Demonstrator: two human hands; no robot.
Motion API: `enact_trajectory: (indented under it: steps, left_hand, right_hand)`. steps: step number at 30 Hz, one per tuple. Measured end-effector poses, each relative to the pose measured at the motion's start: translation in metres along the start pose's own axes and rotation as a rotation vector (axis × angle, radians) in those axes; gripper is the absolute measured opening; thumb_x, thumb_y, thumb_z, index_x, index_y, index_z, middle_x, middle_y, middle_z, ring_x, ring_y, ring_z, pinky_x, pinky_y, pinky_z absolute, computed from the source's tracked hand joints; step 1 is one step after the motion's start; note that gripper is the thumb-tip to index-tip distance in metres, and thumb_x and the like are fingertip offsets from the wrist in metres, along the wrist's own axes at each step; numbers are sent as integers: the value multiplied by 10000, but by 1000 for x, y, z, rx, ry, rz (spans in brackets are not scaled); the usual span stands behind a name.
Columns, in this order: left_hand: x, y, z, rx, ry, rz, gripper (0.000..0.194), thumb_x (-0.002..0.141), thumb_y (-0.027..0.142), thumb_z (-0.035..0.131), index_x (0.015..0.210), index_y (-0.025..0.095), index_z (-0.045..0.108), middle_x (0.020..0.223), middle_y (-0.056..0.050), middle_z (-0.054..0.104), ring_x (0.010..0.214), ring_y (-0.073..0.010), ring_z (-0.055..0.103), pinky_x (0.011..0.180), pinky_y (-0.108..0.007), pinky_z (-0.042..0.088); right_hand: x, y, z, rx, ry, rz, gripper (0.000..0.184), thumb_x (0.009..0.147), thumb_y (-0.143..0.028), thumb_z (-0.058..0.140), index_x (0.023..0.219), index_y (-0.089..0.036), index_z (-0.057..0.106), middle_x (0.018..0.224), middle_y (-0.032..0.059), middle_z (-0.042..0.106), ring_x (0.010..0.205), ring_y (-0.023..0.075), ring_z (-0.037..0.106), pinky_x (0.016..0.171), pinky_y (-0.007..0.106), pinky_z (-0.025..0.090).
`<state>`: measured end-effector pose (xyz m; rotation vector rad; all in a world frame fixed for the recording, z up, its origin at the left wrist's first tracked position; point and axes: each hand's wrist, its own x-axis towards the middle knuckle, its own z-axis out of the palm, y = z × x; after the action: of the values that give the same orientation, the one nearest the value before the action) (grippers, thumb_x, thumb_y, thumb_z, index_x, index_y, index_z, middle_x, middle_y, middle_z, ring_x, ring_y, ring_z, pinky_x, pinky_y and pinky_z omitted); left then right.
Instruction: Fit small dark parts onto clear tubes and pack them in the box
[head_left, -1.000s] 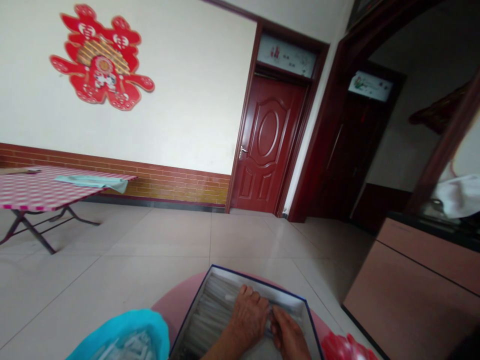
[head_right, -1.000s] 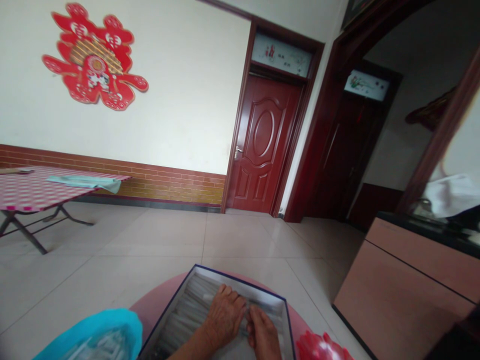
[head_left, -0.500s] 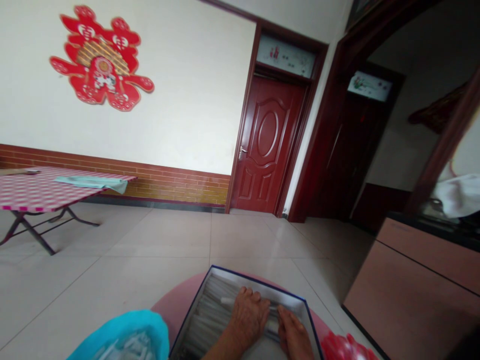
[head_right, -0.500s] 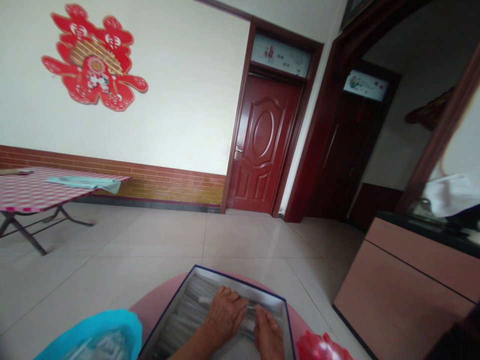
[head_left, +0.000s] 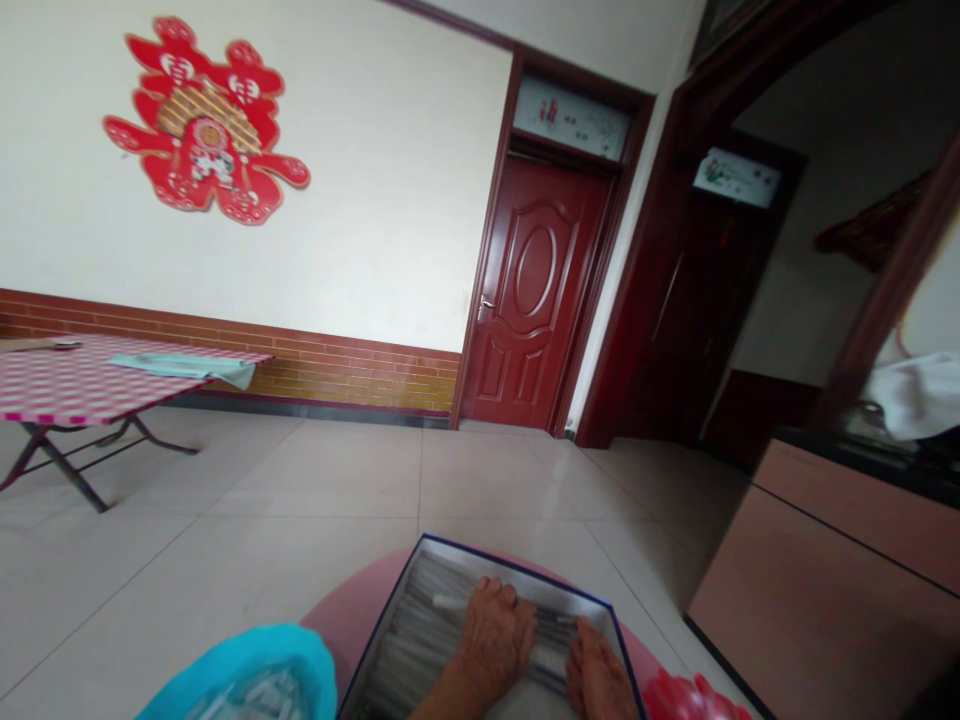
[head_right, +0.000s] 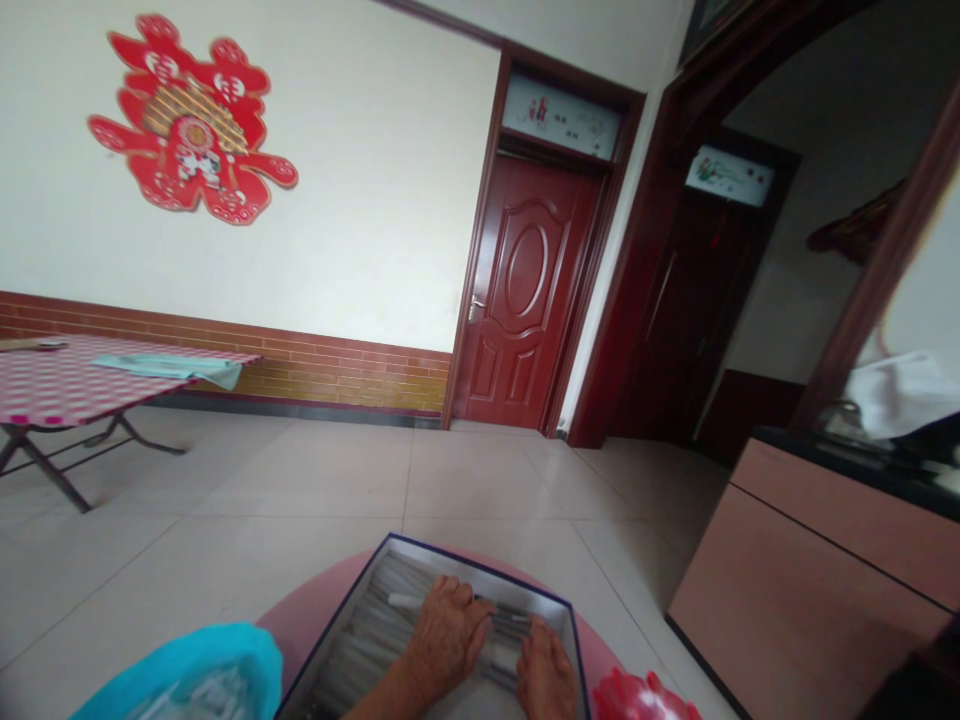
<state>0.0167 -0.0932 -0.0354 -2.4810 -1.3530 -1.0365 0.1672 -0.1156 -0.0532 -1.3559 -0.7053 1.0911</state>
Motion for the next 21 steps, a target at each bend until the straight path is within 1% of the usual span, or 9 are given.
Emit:
enact_trajectory:
  steps: [2, 3, 5, 7, 9, 13, 15, 18, 21]
  left_hand:
    - [0, -1, 2, 22, 15, -6, 163, 849, 255, 427, 811, 243, 585, 760, -21, 540, 756, -190, 456, 743, -345, 296]
    - [0, -1, 3, 30, 20, -7, 158, 846, 242, 427, 802, 235, 579, 759, -23, 538, 755, -191, 454, 740, -344, 295]
    - [0, -2, 4, 43, 26, -7, 145, 840, 225, 434, 784, 224, 568, 759, -25, 533, 754, -193, 450, 732, -341, 294]
    - [0, -3, 5, 45, 25, 3, 128, 833, 226, 448, 771, 217, 559, 761, -26, 531, 754, -193, 449, 726, -338, 294]
    - [0, -3, 5, 39, 16, 14, 108, 825, 237, 468, 765, 213, 555, 761, -26, 531, 753, -193, 448, 716, -333, 296]
    - [2, -5, 5, 29, 2, 3, 82, 801, 260, 511, 767, 206, 562, 768, -30, 537, 754, -196, 446, 704, -328, 304]
    - [2, -5, 5, 35, 5, -14, 83, 798, 253, 511, 763, 203, 568, 766, -34, 539, 753, -197, 447, 705, -329, 309]
    - [2, -5, 6, 43, 9, -32, 95, 804, 230, 492, 762, 200, 572, 762, -37, 540, 754, -195, 450, 714, -331, 316]
    - [2, -5, 7, 36, 6, -27, 88, 796, 244, 502, 767, 197, 571, 770, -42, 542, 762, -197, 456, 728, -336, 328]
  right_hand:
    - [-4, -2, 6, 45, 43, 95, 380, 626, -570, 587, 801, -238, 532, 515, -69, 490, 434, 83, 479, 399, 181, 370]
    - [-5, -2, 9, 55, 24, 125, 354, 623, -556, 602, 731, -231, 512, 466, -87, 427, 374, 63, 403, 355, 169, 305]
    - [-8, -3, 14, 49, -91, 135, 365, 612, -538, 621, 624, -217, 445, 429, -105, 346, 330, 35, 292, 328, 159, 188]
    - [-10, -3, 17, 38, -183, 131, 385, 597, -519, 634, 595, -208, 407, 443, -102, 362, 340, 26, 287, 347, 153, 148]
    - [-12, -2, 19, 38, -225, 139, 349, 588, -494, 629, 630, -205, 439, 469, -96, 404, 357, 29, 317, 368, 151, 152]
    - [-12, 3, 21, 99, -315, 228, 286, 535, -368, 596, 760, -202, 537, 534, -71, 489, 413, 49, 400, 408, 167, 229]
    - [-10, 10, 20, 41, -397, 244, 216, 508, -297, 558, 695, -190, 549, 520, -61, 487, 425, 53, 403, 419, 176, 242]
    - [-10, 15, 18, -104, -491, 223, 117, 501, -230, 506, 600, -181, 547, 487, -55, 469, 440, 60, 404, 438, 184, 267]
    - [-13, 12, 18, -129, -521, 211, 176, 528, -197, 515, 684, -187, 596, 583, -34, 545, 535, 81, 482, 497, 189, 332]
